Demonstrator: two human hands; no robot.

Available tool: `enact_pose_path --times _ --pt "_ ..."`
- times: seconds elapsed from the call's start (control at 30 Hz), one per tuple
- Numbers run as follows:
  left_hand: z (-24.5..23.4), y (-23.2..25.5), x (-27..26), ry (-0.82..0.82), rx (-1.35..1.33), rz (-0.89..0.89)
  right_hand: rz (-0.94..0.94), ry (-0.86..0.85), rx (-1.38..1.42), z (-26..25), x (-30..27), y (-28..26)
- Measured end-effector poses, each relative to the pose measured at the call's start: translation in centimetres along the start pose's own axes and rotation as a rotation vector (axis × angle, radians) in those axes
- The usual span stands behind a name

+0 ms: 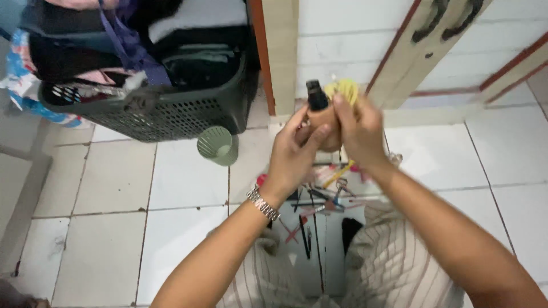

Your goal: Wiping down makeup and cosmetic bottles with a yellow cloth.

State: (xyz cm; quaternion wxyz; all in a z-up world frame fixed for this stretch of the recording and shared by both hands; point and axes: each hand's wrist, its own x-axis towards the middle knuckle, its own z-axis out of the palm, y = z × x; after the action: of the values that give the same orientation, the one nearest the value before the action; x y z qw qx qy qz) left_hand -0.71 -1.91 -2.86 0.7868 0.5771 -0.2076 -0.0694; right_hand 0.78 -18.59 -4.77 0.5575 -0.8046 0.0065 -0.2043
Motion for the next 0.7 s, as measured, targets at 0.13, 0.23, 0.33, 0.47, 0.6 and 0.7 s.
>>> enact_pose_path --times 0.13,0.23,0.33,0.47,0.6,0.7 --pt "0.5 1.0 0.5 0.114 0.291 -0.150 -0.043 -0.114 0.191 -3.1 1.7 -2.8" --pt "-0.5 -0.3 1.3 0.152 0.708 0.145 0.165 -0.445 0.223 -3.6 2.8 -3.2" --pt "-1.3 -2.4 1.6 0.130 0.754 0.351 0.124 -0.468 0.040 -3.2 2.9 -2.8" --pt "-1.4 -3.5 2.3 0.104 0.619 0.193 -0.006 -0.481 0.064 -3.6 4.3 -0.8" --pt "-1.3 -4.2 2.2 0.119 0.784 0.312 0.014 -0.446 -0.195 -3.1 5.5 2.1" --pt "-1.4 -3.4 1.7 0.059 0.844 0.104 0.072 -0.467 -0.480 -1.3 5.9 7.5"
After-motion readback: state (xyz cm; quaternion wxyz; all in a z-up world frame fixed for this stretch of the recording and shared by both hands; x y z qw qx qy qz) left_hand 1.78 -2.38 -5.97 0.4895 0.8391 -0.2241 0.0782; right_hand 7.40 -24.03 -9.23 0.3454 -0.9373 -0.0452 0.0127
